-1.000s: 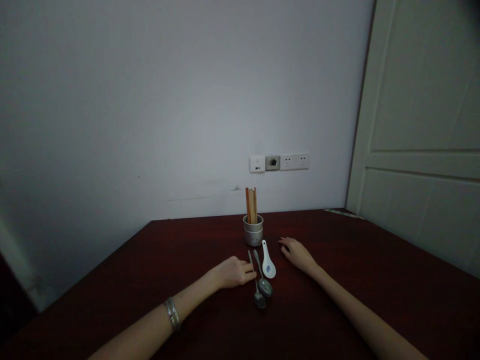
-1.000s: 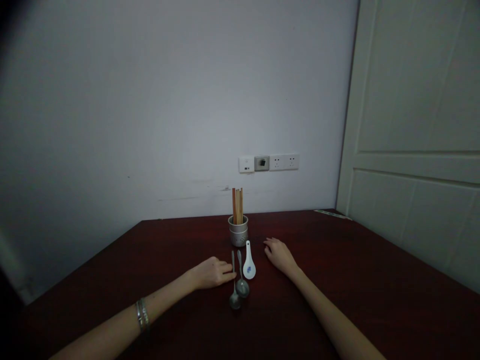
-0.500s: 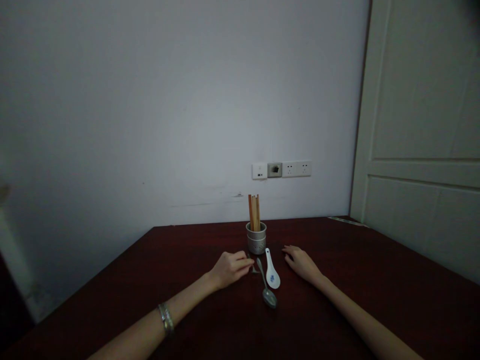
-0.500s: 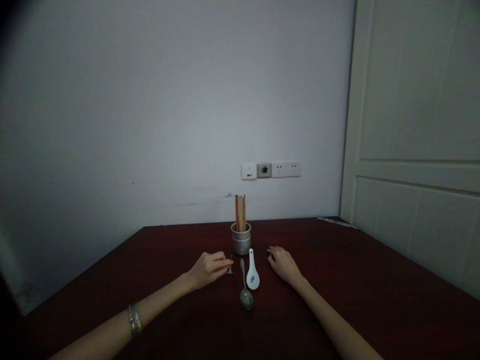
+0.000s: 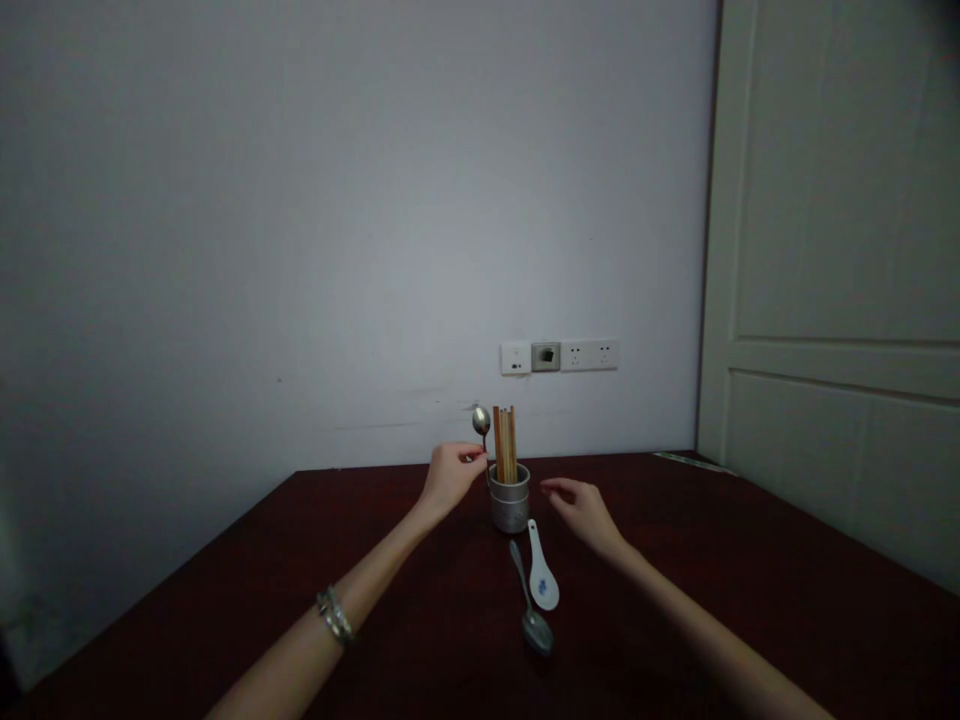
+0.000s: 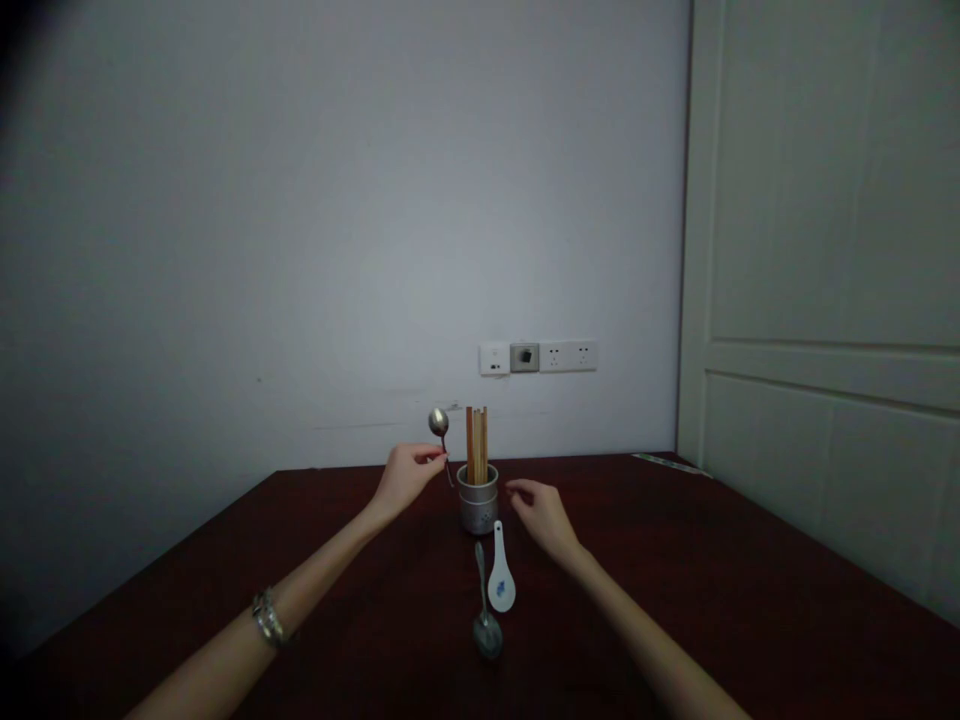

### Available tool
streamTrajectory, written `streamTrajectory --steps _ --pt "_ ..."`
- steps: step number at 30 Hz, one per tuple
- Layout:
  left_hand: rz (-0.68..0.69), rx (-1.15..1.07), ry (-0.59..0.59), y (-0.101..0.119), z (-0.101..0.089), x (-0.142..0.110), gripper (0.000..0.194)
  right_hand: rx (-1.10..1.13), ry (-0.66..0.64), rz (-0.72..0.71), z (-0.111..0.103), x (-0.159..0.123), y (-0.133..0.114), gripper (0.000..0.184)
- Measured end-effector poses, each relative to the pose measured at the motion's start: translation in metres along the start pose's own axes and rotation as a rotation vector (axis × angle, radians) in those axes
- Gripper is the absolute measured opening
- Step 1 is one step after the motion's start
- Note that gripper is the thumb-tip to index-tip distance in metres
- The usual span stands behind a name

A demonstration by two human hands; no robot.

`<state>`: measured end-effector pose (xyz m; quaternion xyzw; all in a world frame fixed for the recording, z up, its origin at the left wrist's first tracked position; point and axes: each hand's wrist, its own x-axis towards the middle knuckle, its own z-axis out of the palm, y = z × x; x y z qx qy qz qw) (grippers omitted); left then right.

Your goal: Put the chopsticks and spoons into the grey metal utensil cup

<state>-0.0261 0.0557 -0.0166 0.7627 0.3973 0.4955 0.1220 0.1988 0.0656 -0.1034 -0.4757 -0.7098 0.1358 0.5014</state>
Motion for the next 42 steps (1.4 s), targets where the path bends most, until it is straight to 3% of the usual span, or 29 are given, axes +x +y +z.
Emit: streamTrajectory --steps 4,7,13,19,26,30,42 --pt "-0.042 -0.061 0.026 0.003 0.010 0.006 0.023 0.165 -0.006 -0.102 0.023 0.004 -0.054 0.031" --pt "-0.050 -0.099 0.022 0.008 0.017 0.006 0.023 0.175 0.018 -0.087 0.036 0.006 -0.069 0.034" --pt "-0.111 -0.124 0.035 0.015 0.020 0.005 0.020 0.206 0.011 -0.108 0.034 0.007 -0.069 0.019" --pt "-0.095 -0.184 0.075 0.012 0.022 0.011 0.018 0.353 -0.082 -0.064 0.023 0.009 -0.073 0.023" --pt "-0.243 -0.481 0.000 0.016 0.021 0.017 0.028 0.518 -0.242 0.064 0.018 0.010 -0.077 0.030" --pt "-0.291 -0.594 0.021 0.018 0.015 0.021 0.030 0.568 -0.284 0.113 0.017 0.010 -0.080 0.033" --pt "-0.350 -0.626 -0.030 0.014 0.013 0.028 0.035 0.586 -0.348 0.146 0.014 0.010 -0.078 0.038"
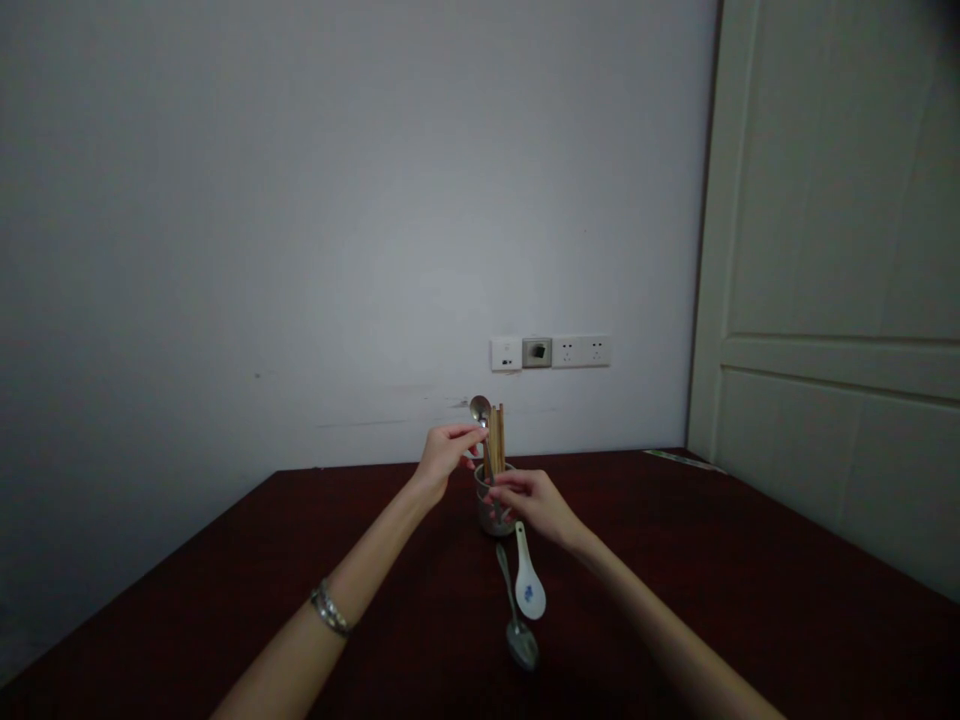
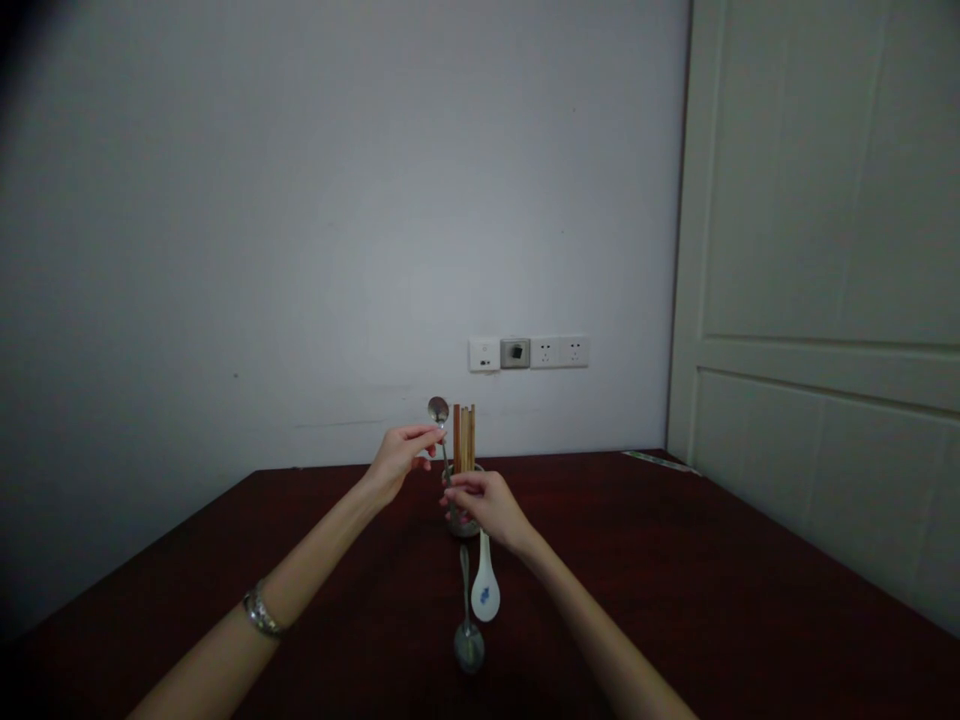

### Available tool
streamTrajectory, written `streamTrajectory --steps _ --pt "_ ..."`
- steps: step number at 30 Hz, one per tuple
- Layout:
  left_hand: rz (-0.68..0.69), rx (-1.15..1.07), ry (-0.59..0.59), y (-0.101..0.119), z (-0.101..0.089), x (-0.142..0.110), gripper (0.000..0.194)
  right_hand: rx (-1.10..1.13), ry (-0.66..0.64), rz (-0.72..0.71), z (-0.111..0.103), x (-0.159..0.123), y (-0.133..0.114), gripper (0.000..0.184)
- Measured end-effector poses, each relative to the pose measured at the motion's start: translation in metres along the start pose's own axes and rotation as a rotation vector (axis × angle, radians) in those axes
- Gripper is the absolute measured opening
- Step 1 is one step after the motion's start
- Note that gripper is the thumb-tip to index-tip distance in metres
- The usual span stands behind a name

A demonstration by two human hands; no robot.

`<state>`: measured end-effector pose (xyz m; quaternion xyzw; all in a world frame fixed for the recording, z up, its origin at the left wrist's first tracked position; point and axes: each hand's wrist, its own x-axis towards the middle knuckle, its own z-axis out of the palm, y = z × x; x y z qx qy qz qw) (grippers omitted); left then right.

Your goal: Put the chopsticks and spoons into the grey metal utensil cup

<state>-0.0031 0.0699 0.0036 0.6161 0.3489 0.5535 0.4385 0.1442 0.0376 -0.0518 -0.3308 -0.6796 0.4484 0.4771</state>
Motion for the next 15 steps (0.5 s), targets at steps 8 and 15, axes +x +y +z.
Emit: streamTrajectory --steps 8,15 --pt "0.086 0.073 0.071 0.017 -0.007 0.025 0.031 -0.004 0.145 0.096 -0.054 0.014 0.032 0.039" --pt "0.105 0.141 0.124 0.020 -0.010 0.063 0.028 -0.011 0.387 0.350 -0.121 0.008 0.097 0.039"
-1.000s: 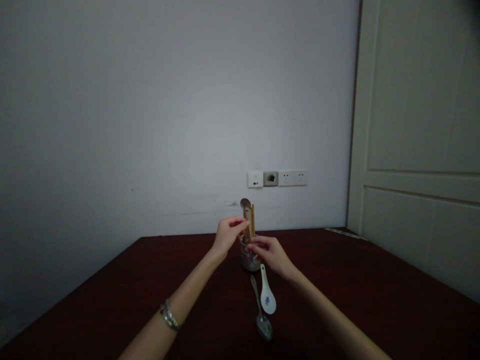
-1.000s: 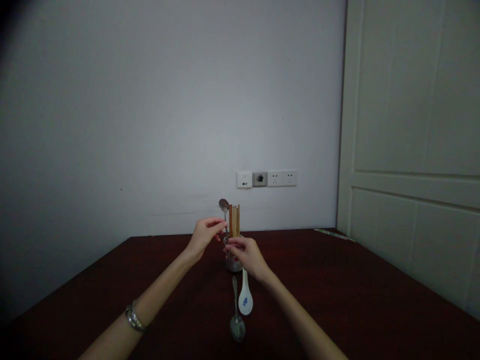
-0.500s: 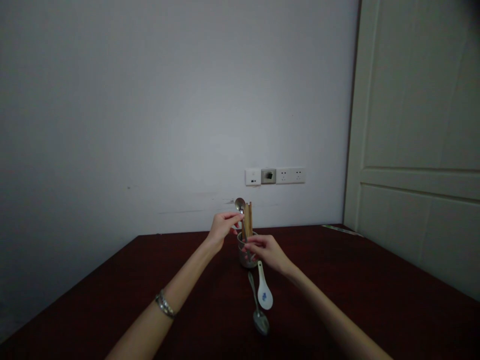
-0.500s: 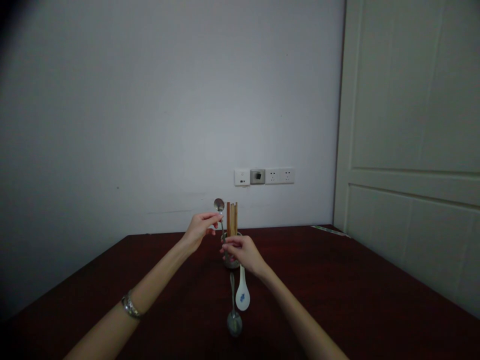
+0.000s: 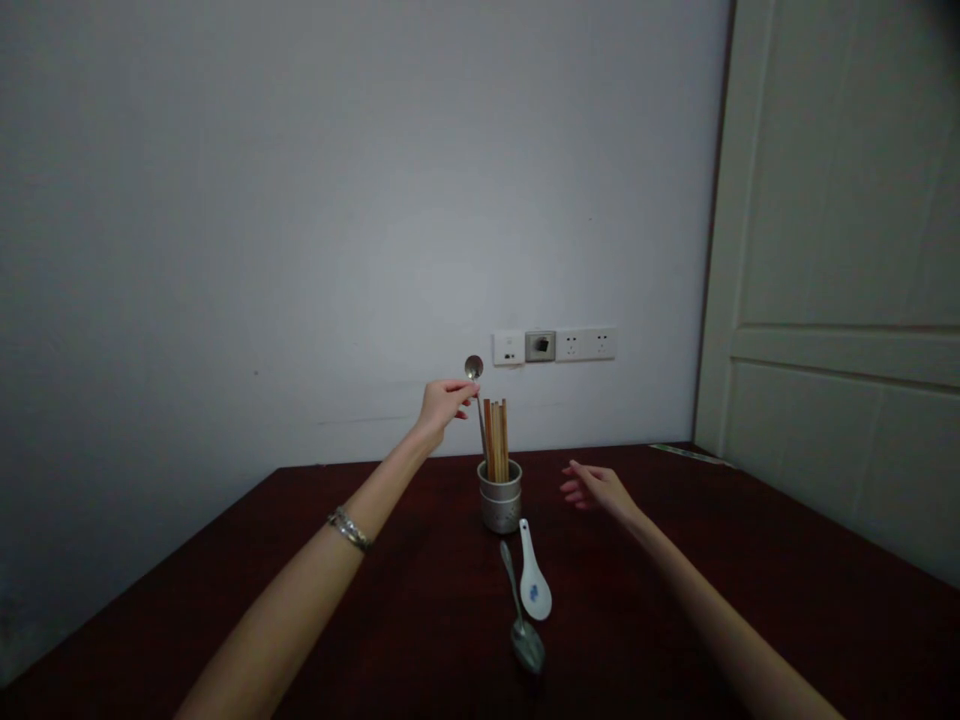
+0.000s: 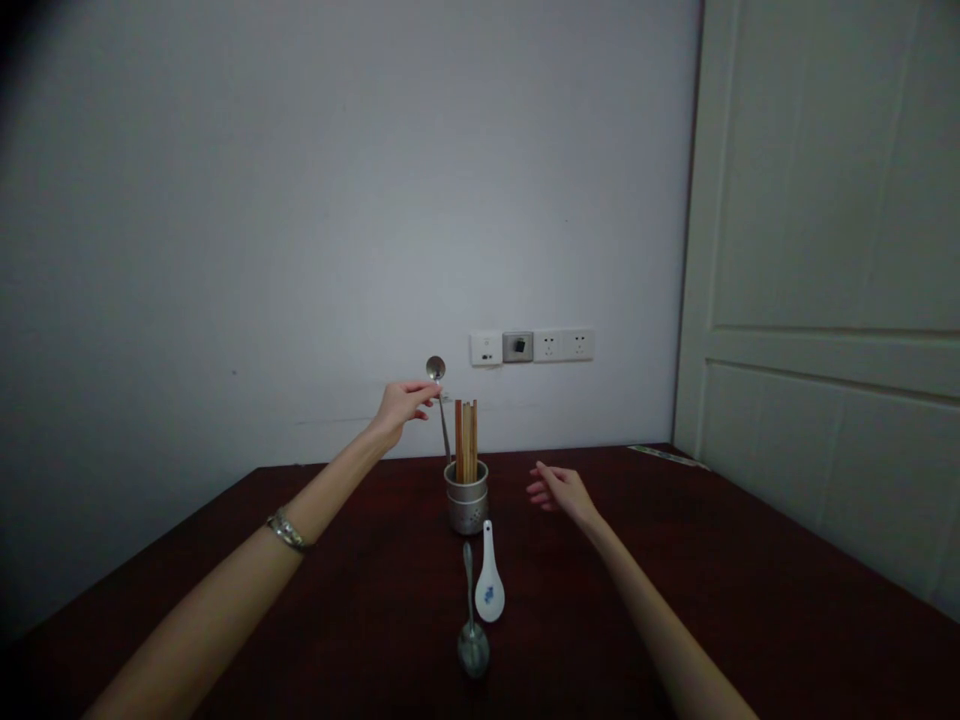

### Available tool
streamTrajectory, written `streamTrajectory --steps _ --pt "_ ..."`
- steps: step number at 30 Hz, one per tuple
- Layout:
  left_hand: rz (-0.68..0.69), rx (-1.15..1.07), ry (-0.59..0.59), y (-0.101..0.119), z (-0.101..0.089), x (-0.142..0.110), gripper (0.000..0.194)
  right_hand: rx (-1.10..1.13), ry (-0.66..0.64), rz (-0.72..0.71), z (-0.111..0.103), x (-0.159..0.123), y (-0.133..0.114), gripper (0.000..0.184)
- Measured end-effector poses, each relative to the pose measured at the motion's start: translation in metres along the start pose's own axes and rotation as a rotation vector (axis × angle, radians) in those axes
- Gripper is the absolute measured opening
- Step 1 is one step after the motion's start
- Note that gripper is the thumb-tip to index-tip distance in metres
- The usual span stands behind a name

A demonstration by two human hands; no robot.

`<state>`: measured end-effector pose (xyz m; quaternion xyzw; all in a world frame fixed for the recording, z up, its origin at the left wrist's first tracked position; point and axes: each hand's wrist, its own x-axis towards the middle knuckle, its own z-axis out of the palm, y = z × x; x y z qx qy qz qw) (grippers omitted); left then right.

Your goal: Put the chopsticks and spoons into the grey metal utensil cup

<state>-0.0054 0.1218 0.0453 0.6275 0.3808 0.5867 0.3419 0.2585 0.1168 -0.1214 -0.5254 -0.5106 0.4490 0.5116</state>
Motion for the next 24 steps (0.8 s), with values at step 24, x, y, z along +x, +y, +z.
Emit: streamTrajectory --steps 24 --pt "-0.141 0.183 0.068 -0.095 0.021 0.002 0.018 -0.033 0.115 -0.088 -0.013 0.006 0.054 0.030"
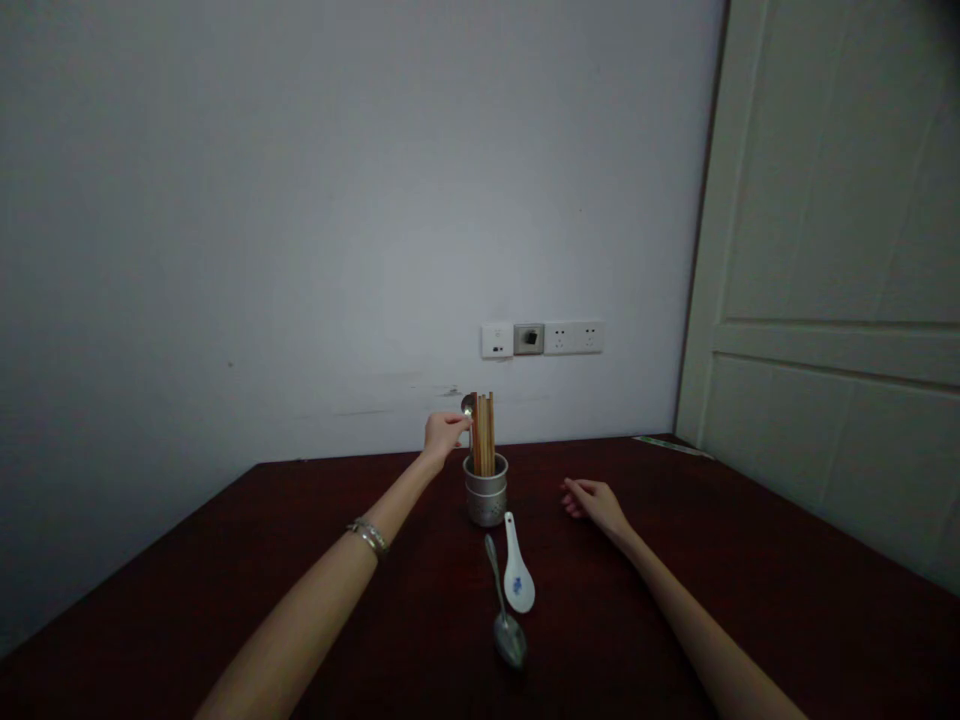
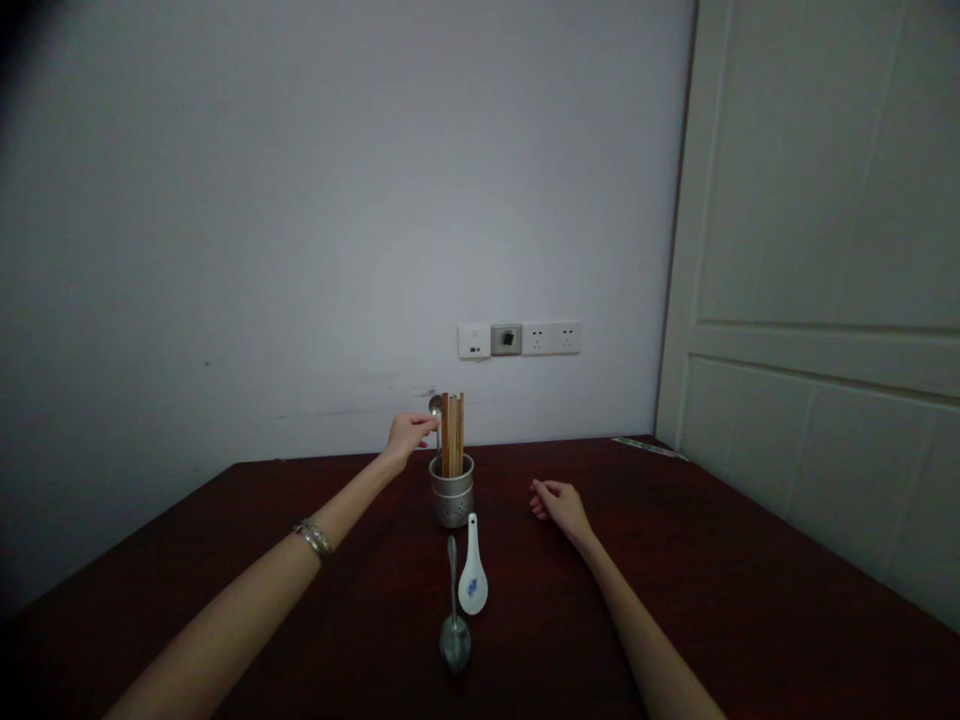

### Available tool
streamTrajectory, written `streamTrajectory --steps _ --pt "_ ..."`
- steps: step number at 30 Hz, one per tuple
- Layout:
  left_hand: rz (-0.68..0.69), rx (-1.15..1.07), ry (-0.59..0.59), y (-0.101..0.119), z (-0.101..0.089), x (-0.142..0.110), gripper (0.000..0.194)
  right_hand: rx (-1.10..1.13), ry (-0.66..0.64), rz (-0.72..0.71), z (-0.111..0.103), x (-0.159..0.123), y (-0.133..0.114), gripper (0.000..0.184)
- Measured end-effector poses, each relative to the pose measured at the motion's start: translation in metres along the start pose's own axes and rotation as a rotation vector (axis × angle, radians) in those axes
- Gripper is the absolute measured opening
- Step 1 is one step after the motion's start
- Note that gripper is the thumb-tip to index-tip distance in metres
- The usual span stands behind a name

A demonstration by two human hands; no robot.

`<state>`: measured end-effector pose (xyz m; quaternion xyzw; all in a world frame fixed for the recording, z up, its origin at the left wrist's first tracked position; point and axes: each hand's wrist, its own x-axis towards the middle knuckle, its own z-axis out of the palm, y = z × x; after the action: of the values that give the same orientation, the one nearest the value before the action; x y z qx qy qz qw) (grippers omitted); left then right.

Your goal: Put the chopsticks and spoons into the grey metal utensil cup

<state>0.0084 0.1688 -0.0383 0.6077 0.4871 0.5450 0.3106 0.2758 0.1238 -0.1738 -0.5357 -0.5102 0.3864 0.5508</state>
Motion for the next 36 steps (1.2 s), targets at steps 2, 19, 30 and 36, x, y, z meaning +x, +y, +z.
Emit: streamTrajectory --steps 2,19,30,36 --pt "-0.016 0.013 0.004 -0.004 0.000 -0.001 0.019 -0.012 0.002 0.002 0.000 0.000 0.000 0.030" --pt "-0.072 0.040 -0.033 -0.031 0.004 -0.015 0.021 -0.074 -0.015 -0.035 -0.001 0.004 0.007 0.034" --pt "-0.006 -0.010 0.000 -0.044 0.007 -0.013 0.020 -0.093 -0.028 -0.039 -0.001 0.007 0.010 0.034" --pt "0.004 -0.028 -0.020 -0.049 0.007 -0.012 0.023 -0.094 -0.022 -0.049 -0.001 0.006 0.010 0.033"
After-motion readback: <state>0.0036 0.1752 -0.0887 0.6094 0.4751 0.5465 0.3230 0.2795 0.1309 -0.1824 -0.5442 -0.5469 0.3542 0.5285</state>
